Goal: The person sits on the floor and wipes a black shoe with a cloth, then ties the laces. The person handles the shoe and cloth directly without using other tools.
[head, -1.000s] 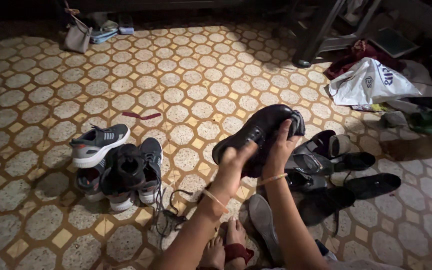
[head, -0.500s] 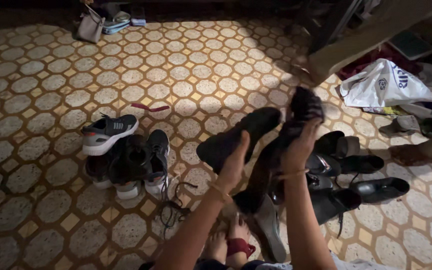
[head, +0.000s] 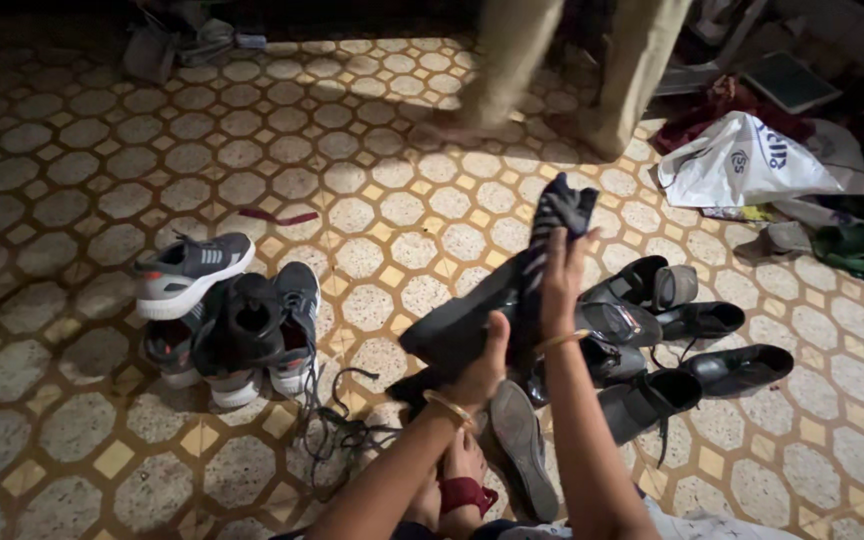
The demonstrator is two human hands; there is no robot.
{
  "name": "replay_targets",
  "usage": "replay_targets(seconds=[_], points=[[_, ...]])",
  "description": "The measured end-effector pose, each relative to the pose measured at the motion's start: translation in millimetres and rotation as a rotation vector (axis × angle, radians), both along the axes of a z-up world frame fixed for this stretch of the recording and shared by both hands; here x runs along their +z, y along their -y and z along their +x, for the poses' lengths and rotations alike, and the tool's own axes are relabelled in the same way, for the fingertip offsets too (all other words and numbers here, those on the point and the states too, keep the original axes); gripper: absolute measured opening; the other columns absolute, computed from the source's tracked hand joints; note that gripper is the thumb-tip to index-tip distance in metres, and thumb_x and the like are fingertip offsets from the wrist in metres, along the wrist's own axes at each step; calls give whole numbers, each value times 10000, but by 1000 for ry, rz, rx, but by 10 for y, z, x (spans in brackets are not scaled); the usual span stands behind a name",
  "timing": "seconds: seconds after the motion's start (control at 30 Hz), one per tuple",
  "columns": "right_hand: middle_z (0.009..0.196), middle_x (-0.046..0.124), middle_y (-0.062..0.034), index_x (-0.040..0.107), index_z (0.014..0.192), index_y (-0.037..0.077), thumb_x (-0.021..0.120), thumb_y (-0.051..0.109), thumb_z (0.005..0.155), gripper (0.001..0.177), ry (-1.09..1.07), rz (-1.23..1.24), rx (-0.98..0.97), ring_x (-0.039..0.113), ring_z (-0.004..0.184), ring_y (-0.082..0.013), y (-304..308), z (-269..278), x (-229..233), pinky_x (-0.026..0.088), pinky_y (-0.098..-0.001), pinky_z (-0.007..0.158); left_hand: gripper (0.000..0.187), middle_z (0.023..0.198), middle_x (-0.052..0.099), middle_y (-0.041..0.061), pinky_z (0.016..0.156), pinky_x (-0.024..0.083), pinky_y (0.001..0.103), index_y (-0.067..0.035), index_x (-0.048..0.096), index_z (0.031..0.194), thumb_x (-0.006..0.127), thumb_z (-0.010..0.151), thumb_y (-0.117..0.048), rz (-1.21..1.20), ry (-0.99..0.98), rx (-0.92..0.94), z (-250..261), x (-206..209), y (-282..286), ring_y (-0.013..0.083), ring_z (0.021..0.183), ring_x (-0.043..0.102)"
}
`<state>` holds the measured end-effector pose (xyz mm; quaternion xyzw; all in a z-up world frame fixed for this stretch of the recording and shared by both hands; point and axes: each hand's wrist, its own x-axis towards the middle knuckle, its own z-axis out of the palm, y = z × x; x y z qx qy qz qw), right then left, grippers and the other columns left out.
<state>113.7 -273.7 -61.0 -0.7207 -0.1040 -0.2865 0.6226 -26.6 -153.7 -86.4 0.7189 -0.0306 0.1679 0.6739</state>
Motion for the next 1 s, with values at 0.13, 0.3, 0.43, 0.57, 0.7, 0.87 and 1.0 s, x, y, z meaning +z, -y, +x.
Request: replay_targets(seconds=[0.13,0.3,0.43,0.57,0.7,0.87,1.0], points=[[1718,71,-233,264,1577,-31,394,358,1101,628,146,-276,240,46,1612,-333,-575,-502,-62,-69,-411,1294,714,1401,592,126,1104,433,382,23,527,1410,378,1045,-573,-223,117,-98,210,-87,-282,228,1290,557],[1679,225,-256,337,1564,-13,389,344,1102,586,146,-210,194,178,1560,-356,-660,-517,69,24,-402,1279,776,1475,528,143,1168,360,376,58,447,1472,300,1077,-594,-399,90,-140,294,-451,-184,210,1349,467],[1604,292,-323,265,1575,-43,458,342,1113,632,-88,217,45,283,1450,-416,-199,3,-210,221,-386,1210,779,1415,581,162,1153,390,367,88,523,1382,344,1043,-591,-252,-128,-102,219,-763,114,229,1303,517],[1645,311,-243,323,1648,-19,336,460,1188,664,161,-373,-292,435,1456,-351,278,349,-638,340,-321,1243,829,1454,510,168,1183,328,389,106,470,1419,381,1024,-617,-154,-82,-154,164,-960,321,258,1366,467],[1364,356,-197,248,1504,-94,367,435,1196,623,-186,423,247,373,1227,-313,-203,163,-826,341,-378,1080,938,1632,243,114,1263,199,371,86,251,1523,249,1033,-715,-461,-74,-188,395,-837,152,224,1511,213],[1572,254,-252,149,1616,16,333,448,1118,684,-42,109,360,273,1386,-384,-1007,-432,-634,251,-449,1146,1000,1607,179,170,1224,197,418,91,177,1564,154,1004,-738,-520,-141,-66,508,-439,-547,269,1483,199],[1467,480,-211,364,1517,-25,470,452,1083,654,-94,61,137,447,1329,-315,-739,-146,-283,336,-418,1167,1026,1664,262,222,1256,198,434,99,211,1591,204,991,-733,-592,-6,-225,329,-312,-174,340,1531,236]])
